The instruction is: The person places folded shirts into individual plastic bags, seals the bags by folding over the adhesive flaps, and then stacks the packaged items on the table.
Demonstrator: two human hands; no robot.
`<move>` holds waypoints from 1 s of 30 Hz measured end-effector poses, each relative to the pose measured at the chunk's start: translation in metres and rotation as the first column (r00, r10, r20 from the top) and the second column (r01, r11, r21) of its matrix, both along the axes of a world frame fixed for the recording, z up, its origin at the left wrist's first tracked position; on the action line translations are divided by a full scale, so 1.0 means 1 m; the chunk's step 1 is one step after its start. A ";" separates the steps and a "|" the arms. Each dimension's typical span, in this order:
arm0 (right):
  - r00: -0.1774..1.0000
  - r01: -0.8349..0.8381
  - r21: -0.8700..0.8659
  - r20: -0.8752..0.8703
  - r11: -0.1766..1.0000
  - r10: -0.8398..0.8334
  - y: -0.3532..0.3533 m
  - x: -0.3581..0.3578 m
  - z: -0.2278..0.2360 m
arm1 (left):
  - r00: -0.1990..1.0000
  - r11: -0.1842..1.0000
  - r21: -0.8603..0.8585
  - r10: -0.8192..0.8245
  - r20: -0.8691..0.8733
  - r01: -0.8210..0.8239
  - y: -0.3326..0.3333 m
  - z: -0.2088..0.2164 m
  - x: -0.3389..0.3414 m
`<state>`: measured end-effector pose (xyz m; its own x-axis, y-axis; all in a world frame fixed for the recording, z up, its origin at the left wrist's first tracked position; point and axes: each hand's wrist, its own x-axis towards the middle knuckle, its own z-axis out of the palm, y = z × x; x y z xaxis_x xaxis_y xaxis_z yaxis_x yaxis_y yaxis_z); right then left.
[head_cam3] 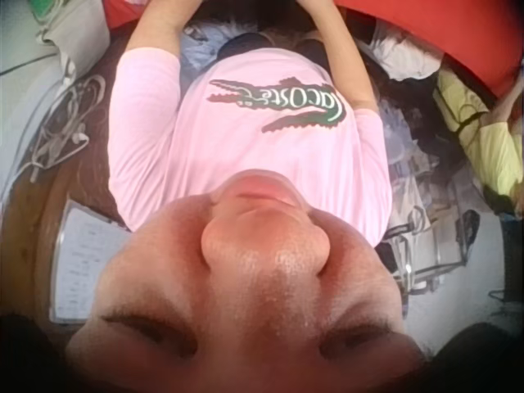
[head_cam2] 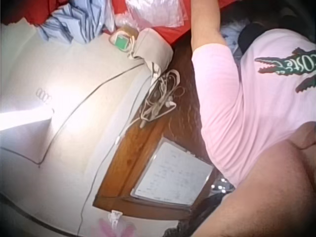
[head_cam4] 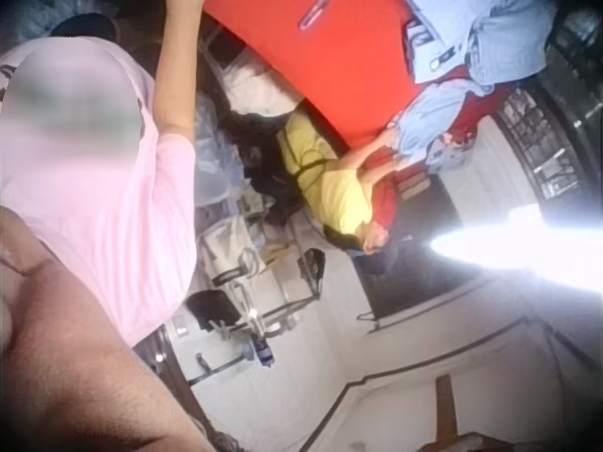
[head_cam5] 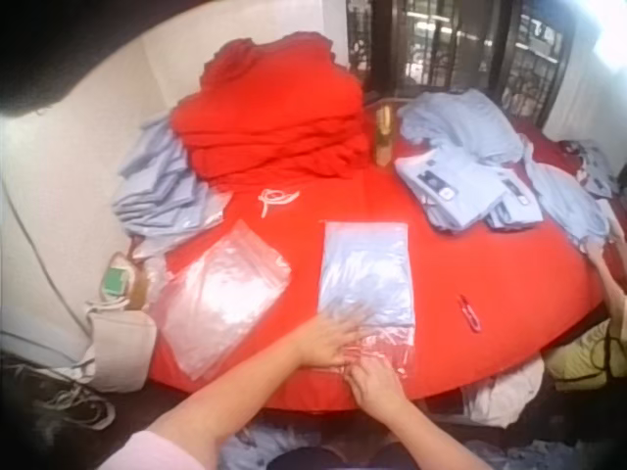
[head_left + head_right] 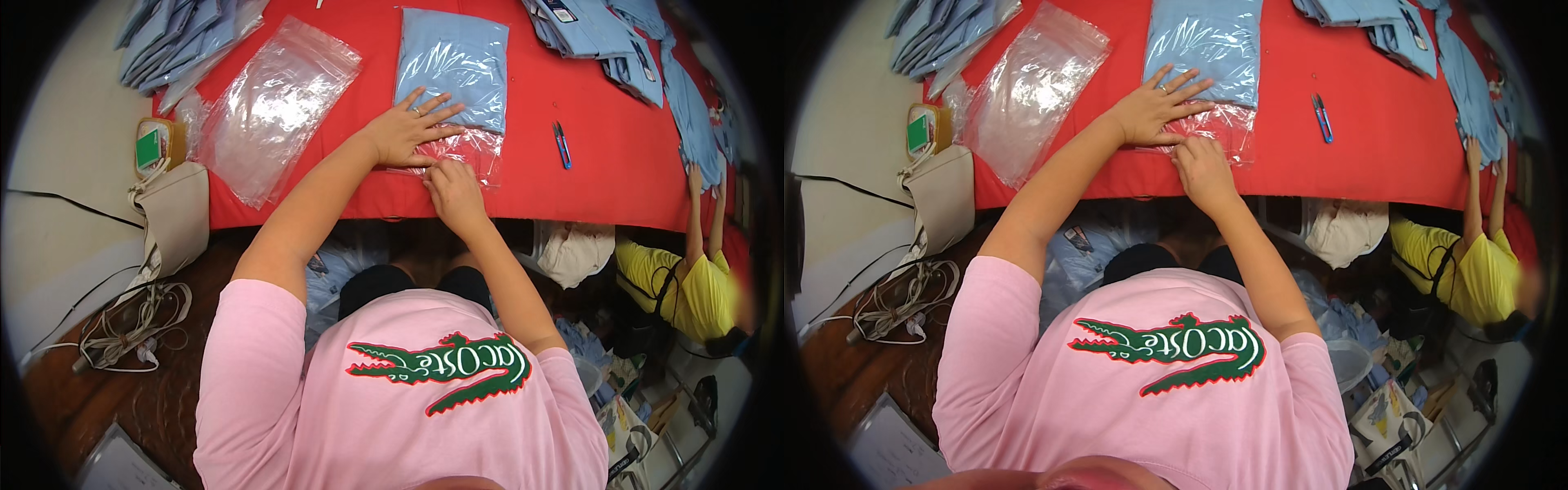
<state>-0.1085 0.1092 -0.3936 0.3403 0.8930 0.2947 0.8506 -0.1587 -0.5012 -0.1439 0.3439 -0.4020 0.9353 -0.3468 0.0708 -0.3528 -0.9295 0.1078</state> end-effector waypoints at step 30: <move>0.964 -0.137 0.194 0.252 0.971 0.086 0.001 -0.012 -0.017 | 0.995 0.995 0.037 0.093 -0.021 -0.092 -0.016 0.005 -0.002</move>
<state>-0.1201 0.1106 -0.4101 0.1384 0.8316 0.5379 0.9560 0.0297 -0.2919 -0.1463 0.3281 -0.3971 0.9647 -0.2605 0.0386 -0.2628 -0.9615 0.0808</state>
